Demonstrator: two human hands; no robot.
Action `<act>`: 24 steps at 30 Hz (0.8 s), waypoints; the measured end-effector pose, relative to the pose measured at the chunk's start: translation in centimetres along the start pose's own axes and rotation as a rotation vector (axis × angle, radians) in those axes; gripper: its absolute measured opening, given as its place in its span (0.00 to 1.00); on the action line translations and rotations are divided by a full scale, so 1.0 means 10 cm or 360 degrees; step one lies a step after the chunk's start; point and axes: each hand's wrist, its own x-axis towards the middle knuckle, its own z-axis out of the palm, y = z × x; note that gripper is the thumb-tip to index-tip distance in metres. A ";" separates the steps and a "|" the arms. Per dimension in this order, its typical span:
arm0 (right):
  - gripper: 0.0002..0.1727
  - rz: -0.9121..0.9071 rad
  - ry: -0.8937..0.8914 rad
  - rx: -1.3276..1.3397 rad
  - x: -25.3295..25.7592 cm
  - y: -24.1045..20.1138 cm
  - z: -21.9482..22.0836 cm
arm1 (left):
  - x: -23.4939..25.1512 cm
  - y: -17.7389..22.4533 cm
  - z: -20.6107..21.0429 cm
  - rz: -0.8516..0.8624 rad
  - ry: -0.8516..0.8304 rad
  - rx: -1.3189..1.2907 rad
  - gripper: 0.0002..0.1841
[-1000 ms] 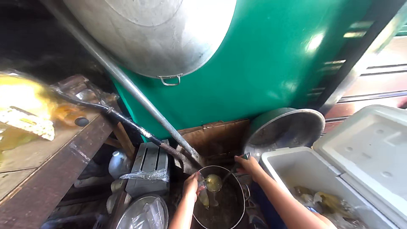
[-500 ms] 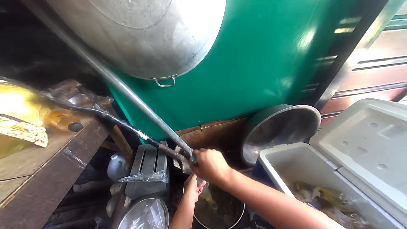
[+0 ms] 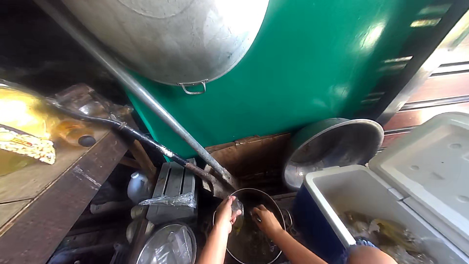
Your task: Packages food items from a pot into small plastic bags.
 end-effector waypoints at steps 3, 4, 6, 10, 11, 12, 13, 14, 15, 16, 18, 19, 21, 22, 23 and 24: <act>0.17 0.0176 0.0270 0.0361 -0.12 0.25 0.31 | 0.03 -0.02 -0.03 0.0011 0.0005 -0.0028 0.19; 0.16 0.0301 0.0418 0.0548 -0.14 0.31 0.36 | 0.03 -0.02 -0.03 0.0017 0.0009 -0.0032 0.19; 0.18 0.0625 0.0648 0.0884 -0.12 0.44 0.37 | 0.03 -0.03 -0.05 0.0036 0.0030 -0.0038 0.19; 0.22 0.0966 0.0692 0.1297 0.00 0.59 -0.01 | 0.01 -0.02 -0.07 0.0046 0.0074 -0.0047 0.19; 0.22 0.0967 0.0659 0.1342 -0.01 0.55 -0.19 | 0.01 -0.01 -0.07 0.0043 0.0085 -0.0052 0.19; 0.22 0.0940 0.0621 0.1361 -0.02 0.49 -0.37 | 0.01 -0.01 -0.07 0.0044 0.0091 -0.0059 0.19; 0.22 0.0886 0.0577 0.1355 -0.03 0.44 -0.56 | 0.01 -0.02 -0.06 0.0054 0.0106 -0.0058 0.19; 0.22 0.0819 0.0539 0.1336 -0.04 0.37 -0.74 | 0.02 -0.03 -0.06 0.0072 0.0128 -0.0043 0.19; 0.22 0.0746 0.0519 0.1302 -0.05 0.28 -0.92 | 0.01 -0.03 -0.05 0.0086 0.0143 -0.0021 0.19; 0.22 0.0680 0.0508 0.1259 -0.09 0.18 -1.11 | 0.00 -0.02 -0.06 0.0086 0.0140 -0.0014 0.20; 0.21 0.0570 0.0498 0.1201 -0.19 -0.08 -1.46 | -0.01 -0.01 -0.05 0.0095 0.0159 -0.0028 0.20; 0.20 0.0517 0.0512 0.1187 -0.25 -0.22 -1.61 | -0.01 -0.01 -0.05 0.0105 0.0176 -0.0034 0.21; 0.19 0.0406 0.0563 0.1107 -0.36 -0.52 -1.85 | -0.03 -0.02 -0.06 0.0136 0.0178 -0.0042 0.21; 0.18 0.0347 0.0586 0.1027 -0.41 -0.66 -1.94 | -0.03 -0.02 -0.06 0.0142 0.0173 -0.0026 0.22; 0.18 0.0283 0.0607 0.0933 -0.45 -0.79 -2.01 | -0.03 -0.02 -0.06 0.0141 0.0171 0.0002 0.22; 0.18 0.0218 0.0633 0.0815 -0.49 -0.94 -2.06 | -0.04 -0.02 -0.06 0.0132 0.0170 0.0017 0.23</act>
